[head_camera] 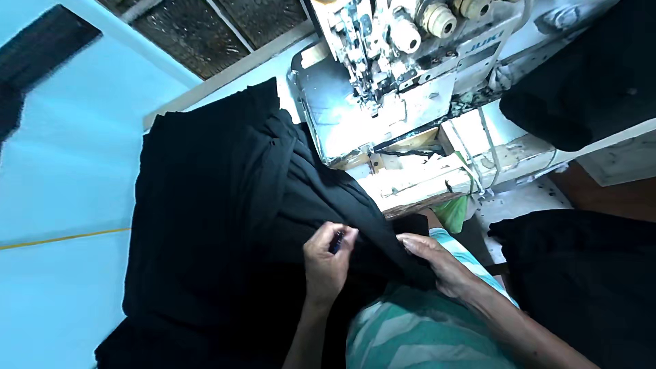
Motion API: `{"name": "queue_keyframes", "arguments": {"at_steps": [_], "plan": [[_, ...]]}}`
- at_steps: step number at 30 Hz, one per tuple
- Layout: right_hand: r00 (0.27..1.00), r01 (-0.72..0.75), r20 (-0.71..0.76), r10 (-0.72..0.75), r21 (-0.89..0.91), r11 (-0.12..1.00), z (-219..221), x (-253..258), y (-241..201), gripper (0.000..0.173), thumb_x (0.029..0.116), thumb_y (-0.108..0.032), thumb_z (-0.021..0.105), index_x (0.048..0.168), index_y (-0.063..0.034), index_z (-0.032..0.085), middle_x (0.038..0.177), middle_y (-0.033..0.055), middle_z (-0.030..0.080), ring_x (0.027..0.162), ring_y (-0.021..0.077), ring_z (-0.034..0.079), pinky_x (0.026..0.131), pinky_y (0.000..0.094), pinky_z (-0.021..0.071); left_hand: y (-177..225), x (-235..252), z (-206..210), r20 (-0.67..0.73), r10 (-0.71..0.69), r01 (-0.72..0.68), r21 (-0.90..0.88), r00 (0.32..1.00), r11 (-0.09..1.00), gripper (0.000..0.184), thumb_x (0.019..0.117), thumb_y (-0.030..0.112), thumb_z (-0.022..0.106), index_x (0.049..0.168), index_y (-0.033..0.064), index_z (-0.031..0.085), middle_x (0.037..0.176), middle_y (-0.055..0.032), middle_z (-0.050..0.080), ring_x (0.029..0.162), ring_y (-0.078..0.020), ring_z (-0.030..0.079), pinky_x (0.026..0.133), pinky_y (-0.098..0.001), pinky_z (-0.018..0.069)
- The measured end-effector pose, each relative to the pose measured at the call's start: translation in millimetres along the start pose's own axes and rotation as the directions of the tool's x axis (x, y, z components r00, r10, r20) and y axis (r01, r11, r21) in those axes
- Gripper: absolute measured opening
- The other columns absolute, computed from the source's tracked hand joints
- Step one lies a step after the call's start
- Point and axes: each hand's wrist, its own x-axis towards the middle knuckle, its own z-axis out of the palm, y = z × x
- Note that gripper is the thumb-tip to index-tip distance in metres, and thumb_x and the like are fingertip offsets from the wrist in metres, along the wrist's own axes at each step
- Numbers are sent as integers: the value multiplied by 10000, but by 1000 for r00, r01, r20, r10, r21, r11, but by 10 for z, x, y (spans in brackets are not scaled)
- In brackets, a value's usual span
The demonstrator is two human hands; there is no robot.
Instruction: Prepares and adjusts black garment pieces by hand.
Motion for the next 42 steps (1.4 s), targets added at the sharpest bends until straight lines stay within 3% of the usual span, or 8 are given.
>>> {"name": "queue_keyframes", "arguments": {"at_steps": [3,5,8,15,20,28,37,42], "plan": [[997,54,56,-54,2,999,18,-34,147,194,1023,-209,543,1057,-143,722,911,-149,679,790,-69,595,717,132,491,82,-268,122,153,-92,111,-121,984,986,168,883,80,721,957,-72,724,912,-54,709,822,26,641,754,-122,534],[989,129,71,-126,-30,991,38,-32,169,121,993,-127,584,997,-125,706,921,-134,667,827,-63,596,755,135,497,116,-386,212,161,-124,151,-170,979,974,176,851,51,744,968,-76,710,917,-62,695,804,23,637,730,-113,534],[991,131,46,-128,-79,988,60,-17,124,80,941,-59,623,935,-121,674,832,-133,640,693,-62,559,631,118,466,170,-439,261,129,-154,176,-186,980,967,117,855,-13,685,945,-85,704,890,-63,685,785,36,620,716,-98,515],[997,65,-19,-69,-176,982,107,-56,31,123,900,23,628,901,-86,685,777,-115,685,644,-19,646,620,166,569,109,-470,299,76,-21,21,8,997,1000,107,817,5,662,873,-59,727,812,-95,708,731,-7,634,702,-106,505],[997,68,51,-58,-224,972,97,-56,84,103,966,-30,574,933,-92,650,798,-116,662,701,-17,653,685,177,576,77,-507,312,109,0,-12,106,994,994,112,822,17,638,886,-37,713,795,-105,678,716,-69,628,678,-148,503],[987,154,78,-137,-272,950,166,-47,159,95,1006,-79,508,956,-115,580,816,-136,572,703,-66,564,664,125,501,116,-580,205,165,-192,240,-352,967,905,137,880,-7,660,985,-93,684,923,-40,704,794,55,620,724,-103,518],[969,248,91,-231,-381,891,178,-129,181,94,1029,-107,497,982,-84,574,851,-112,583,730,-71,567,677,119,502,113,-558,232,128,-66,89,-189,990,978,100,823,-15,661,878,-84,706,812,-88,701,736,32,612,697,-86,490],[961,274,55,-271,-325,905,217,-148,256,89,1034,-118,494,973,-114,558,856,-123,560,722,-72,551,667,120,497,115,-560,250,124,-108,135,-246,986,960,93,807,-24,655,857,-81,708,789,-56,698,716,62,599,672,-74,480]]}}
